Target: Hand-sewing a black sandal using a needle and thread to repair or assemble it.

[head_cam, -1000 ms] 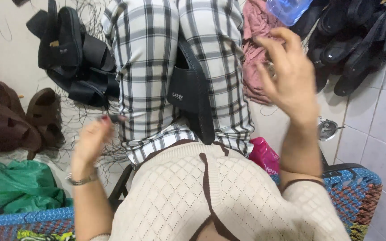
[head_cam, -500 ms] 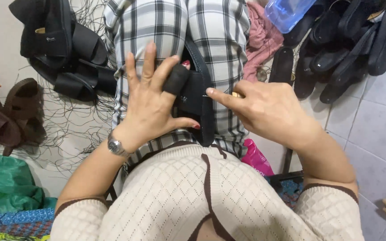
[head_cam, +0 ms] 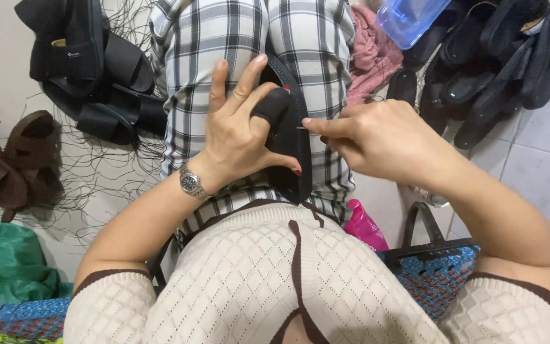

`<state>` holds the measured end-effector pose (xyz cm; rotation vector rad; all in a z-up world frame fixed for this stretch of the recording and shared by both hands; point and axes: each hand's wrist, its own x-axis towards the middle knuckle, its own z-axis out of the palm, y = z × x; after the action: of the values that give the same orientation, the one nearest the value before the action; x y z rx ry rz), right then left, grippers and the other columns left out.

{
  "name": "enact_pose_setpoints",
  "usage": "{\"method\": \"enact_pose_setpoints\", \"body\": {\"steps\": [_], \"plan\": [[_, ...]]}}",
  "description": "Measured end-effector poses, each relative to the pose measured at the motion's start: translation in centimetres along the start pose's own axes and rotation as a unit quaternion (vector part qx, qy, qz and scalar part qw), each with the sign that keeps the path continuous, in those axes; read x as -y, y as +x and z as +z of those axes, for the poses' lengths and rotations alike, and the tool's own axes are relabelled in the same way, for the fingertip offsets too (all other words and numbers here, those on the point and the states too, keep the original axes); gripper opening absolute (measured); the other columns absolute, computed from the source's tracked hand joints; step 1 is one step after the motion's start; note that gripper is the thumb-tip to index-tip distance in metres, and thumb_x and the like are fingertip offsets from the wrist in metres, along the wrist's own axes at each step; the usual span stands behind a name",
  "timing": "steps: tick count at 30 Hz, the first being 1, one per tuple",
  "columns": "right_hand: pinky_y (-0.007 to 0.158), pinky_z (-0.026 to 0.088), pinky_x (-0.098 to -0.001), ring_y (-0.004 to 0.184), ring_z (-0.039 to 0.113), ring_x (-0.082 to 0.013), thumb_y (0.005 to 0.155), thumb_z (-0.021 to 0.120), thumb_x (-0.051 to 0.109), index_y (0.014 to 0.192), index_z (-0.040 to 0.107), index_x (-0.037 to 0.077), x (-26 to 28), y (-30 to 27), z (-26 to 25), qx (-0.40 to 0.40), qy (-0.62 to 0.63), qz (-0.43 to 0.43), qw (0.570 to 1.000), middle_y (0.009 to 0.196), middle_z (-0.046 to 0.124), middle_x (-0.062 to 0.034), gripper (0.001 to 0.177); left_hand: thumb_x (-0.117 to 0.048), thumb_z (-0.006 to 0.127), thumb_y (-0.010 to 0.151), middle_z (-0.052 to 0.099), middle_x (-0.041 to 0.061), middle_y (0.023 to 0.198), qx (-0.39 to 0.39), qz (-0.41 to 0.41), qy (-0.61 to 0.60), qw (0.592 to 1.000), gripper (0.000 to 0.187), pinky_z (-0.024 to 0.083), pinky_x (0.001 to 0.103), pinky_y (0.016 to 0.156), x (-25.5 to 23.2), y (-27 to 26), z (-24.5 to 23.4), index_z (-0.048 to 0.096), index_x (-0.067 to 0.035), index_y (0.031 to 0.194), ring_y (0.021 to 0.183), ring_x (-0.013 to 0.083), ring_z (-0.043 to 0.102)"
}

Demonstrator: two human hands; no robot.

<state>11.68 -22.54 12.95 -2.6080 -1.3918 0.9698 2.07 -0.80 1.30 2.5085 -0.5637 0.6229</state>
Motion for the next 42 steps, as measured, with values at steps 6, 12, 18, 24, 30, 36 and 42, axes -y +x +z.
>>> {"method": "enact_pose_setpoints", "body": {"steps": [6, 12, 18, 24, 30, 36, 42], "plan": [[0.036, 0.052, -0.0398, 0.045, 0.061, -0.0196, 0.085, 0.067, 0.012, 0.129, 0.074, 0.018, 0.2, -0.5, 2.2, -0.145, -0.069, -0.069, 0.985, 0.071, 0.067, -0.0006, 0.045, -0.103, 0.079, 0.070, 0.074, 0.017, 0.116, -0.003, 0.001, -0.017, 1.000, 0.114, 0.008, 0.057, 0.127, 0.2, 0.1, -0.2, 0.070, 0.006, 0.102, 0.139, 0.0431, 0.055], [0.082, 0.065, -0.0298, 0.080, 0.078, -0.0222, 0.086, 0.077, 0.004, 0.108, 0.076, 0.001, -0.4, 1.6, 2.2, -0.160, 0.276, -0.099, 0.943, 0.099, 0.077, -0.0151, 0.022, -0.105, 0.078, 0.067, 0.076, 0.018, 0.116, -0.002, 0.007, -0.002, 1.000, 0.116, 0.008, 0.054, 0.128, 0.1, 0.1, -0.3, 0.070, 0.005, 0.104, 0.138, 0.0412, 0.057], [0.031, 0.039, -0.0406, 0.045, 0.055, -0.0227, 0.095, 0.066, 0.010, 0.082, 0.064, 0.010, 2.0, 0.3, 2.1, -0.199, -0.047, -0.069, 0.976, 0.065, 0.058, 0.0003, 0.013, -0.081, 0.072, 0.081, 0.048, 0.022, 0.151, 0.011, -0.098, -0.018, 0.995, 0.091, 0.012, 0.061, 0.127, -1.5, -4.3, -1.2, 0.074, 0.008, 0.100, 0.148, 0.0461, 0.028], [0.054, 0.045, -0.0304, 0.072, 0.060, -0.0161, 0.093, 0.070, 0.005, 0.096, 0.065, 0.011, 3.4, -0.2, 1.8, -0.288, -0.143, -0.056, 0.945, 0.084, 0.066, -0.0031, 0.008, -0.009, 0.080, 0.088, 0.066, 0.013, 0.114, -0.030, -0.313, -0.350, 0.883, 0.027, 0.052, 0.040, 0.097, -4.5, -6.8, -7.6, 0.066, 0.003, 0.107, 0.107, 0.0283, 0.060], [0.075, 0.049, -0.0373, 0.095, 0.069, -0.0250, 0.101, 0.067, 0.025, 0.115, 0.066, 0.004, 5.2, 0.3, 2.1, -0.282, 0.102, -0.219, 0.928, 0.101, 0.074, -0.0097, 0.025, -0.001, 0.067, 0.096, 0.069, 0.015, 0.108, 0.004, -0.420, -0.724, 0.547, 0.018, 0.063, 0.023, 0.069, -6.3, -6.9, -6.5, 0.069, 0.002, 0.114, 0.071, 0.0127, 0.067], [0.075, 0.046, -0.0395, 0.082, 0.065, -0.0246, 0.100, 0.062, 0.012, 0.096, 0.068, 0.008, 5.2, -0.3, 2.5, -0.299, 0.105, -0.225, 0.921, 0.089, 0.070, -0.0067, 0.007, -0.005, 0.075, 0.088, 0.072, 0.011, 0.069, 0.023, -0.549, -0.650, 0.525, 0.015, 0.062, 0.027, 0.055, -7.4, -7.0, -4.9, 0.072, 0.000, 0.101, 0.058, 0.0143, 0.069], [0.050, 0.045, -0.0338, 0.062, 0.056, -0.0196, 0.103, 0.064, 0.016, 0.101, 0.060, 0.012, 1.6, 0.5, 1.6, -0.194, -0.114, -0.079, 0.971, 0.084, 0.059, -0.0061, 0.007, -0.009, 0.067, 0.096, 0.061, 0.005, 0.072, -0.034, -0.681, -0.682, 0.266, 0.011, 0.042, 0.015, 0.045, -7.2, -7.9, -1.6, 0.059, -0.004, 0.090, 0.053, 0.0062, 0.051]]}}
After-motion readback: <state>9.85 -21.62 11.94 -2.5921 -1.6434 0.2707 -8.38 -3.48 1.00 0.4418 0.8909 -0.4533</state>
